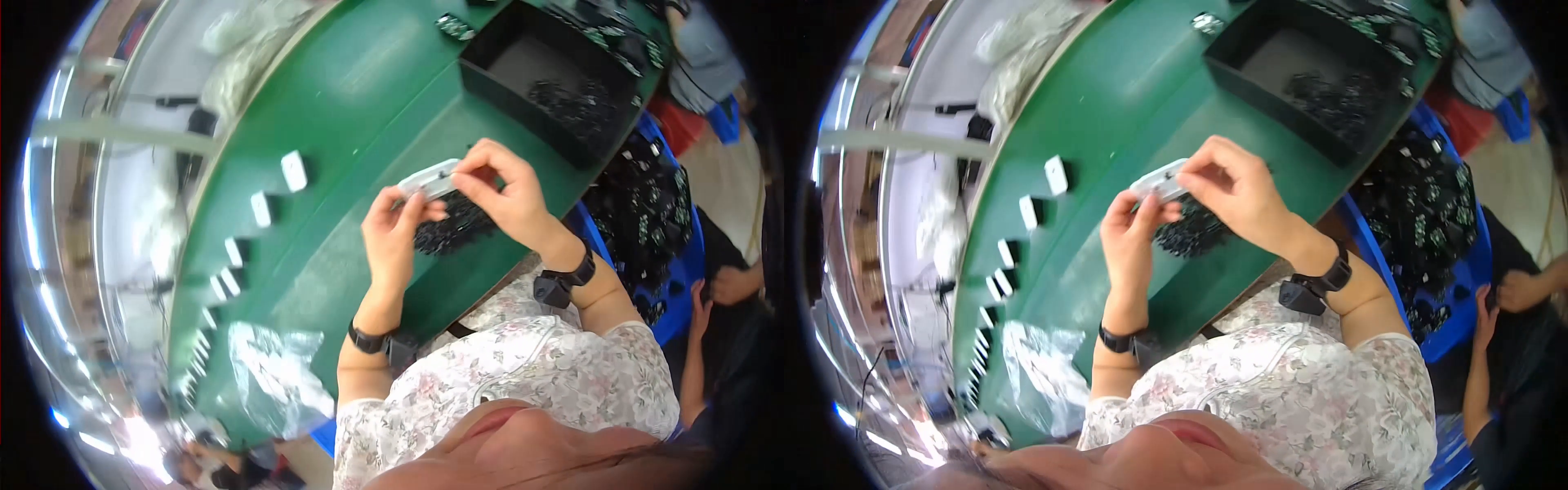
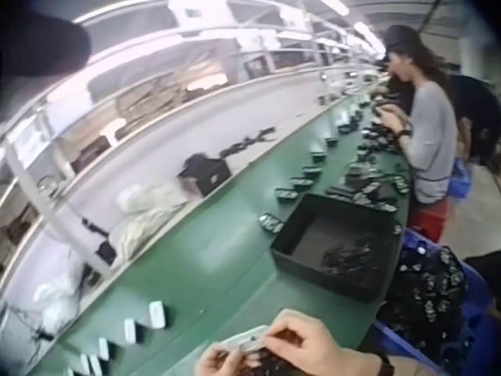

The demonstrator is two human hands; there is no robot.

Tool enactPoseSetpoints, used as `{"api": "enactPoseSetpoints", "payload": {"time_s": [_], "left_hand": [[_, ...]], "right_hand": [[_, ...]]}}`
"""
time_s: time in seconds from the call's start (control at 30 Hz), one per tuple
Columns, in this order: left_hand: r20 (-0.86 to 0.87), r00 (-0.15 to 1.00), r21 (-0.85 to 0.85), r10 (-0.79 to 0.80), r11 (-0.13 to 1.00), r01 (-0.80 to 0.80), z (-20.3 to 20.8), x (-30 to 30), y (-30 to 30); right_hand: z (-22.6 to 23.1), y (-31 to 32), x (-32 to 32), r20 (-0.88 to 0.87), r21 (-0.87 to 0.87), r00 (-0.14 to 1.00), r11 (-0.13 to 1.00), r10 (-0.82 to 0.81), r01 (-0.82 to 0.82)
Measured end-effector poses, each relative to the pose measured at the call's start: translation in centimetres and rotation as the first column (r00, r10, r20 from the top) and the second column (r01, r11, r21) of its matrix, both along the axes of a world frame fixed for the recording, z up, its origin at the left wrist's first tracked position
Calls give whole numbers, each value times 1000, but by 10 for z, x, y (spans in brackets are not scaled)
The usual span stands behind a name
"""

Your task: The person picks up a white plastic piece, inserts a small black component into it, and then presses a black plastic cover onto the assembly. They place the completed unit onto the green workbench and repeat the process.

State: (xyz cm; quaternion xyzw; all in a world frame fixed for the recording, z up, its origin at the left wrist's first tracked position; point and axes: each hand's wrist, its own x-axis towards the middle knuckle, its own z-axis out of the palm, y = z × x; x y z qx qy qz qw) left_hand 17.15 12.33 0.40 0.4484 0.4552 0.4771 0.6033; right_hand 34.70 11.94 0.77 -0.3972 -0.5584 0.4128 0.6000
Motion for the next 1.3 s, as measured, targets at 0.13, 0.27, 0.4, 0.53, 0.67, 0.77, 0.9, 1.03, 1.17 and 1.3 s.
{"api": "enactPoseSetpoints", "payload": {"time_s": [0.13,0.27,0.4,0.53,0.67,0.77,0.9,1.03,1.17,1.3], "left_hand": [[73,997,-11,-13,1000,14,4,-1,-5],[99,995,21,-26,999,24,-1,3,-10],[88,994,26,-57,998,55,-4,4,-11],[133,989,54,-59,997,53,-8,4,-11],[99,994,35,-35,999,31,-8,3,-11],[87,996,57,-36,998,31,-9,4,-10],[29,999,192,-14,981,8,-11,4,-10],[77,997,245,-6,970,-13,-10,3,-9],[20,997,367,68,927,-71,-8,4,-10],[-239,934,606,264,793,-69,-17,1,-9]], "right_hand": [[1,-3,-10,98,-44,993,997,62,-58],[-6,-5,-14,279,-15,960,1000,30,-27],[-12,-5,-15,339,-34,941,999,13,-2],[-10,-5,-16,280,-47,960,999,-5,18],[-5,-3,-15,407,83,911,996,-64,32],[-1,0,-16,508,172,854,985,-116,32],[3,6,-20,618,286,757,958,-212,34],[6,12,-22,627,316,742,948,-236,35],[-1,14,-23,450,175,892,983,-34,-50],[-18,12,-28,339,270,941,958,-5,-92]]}}
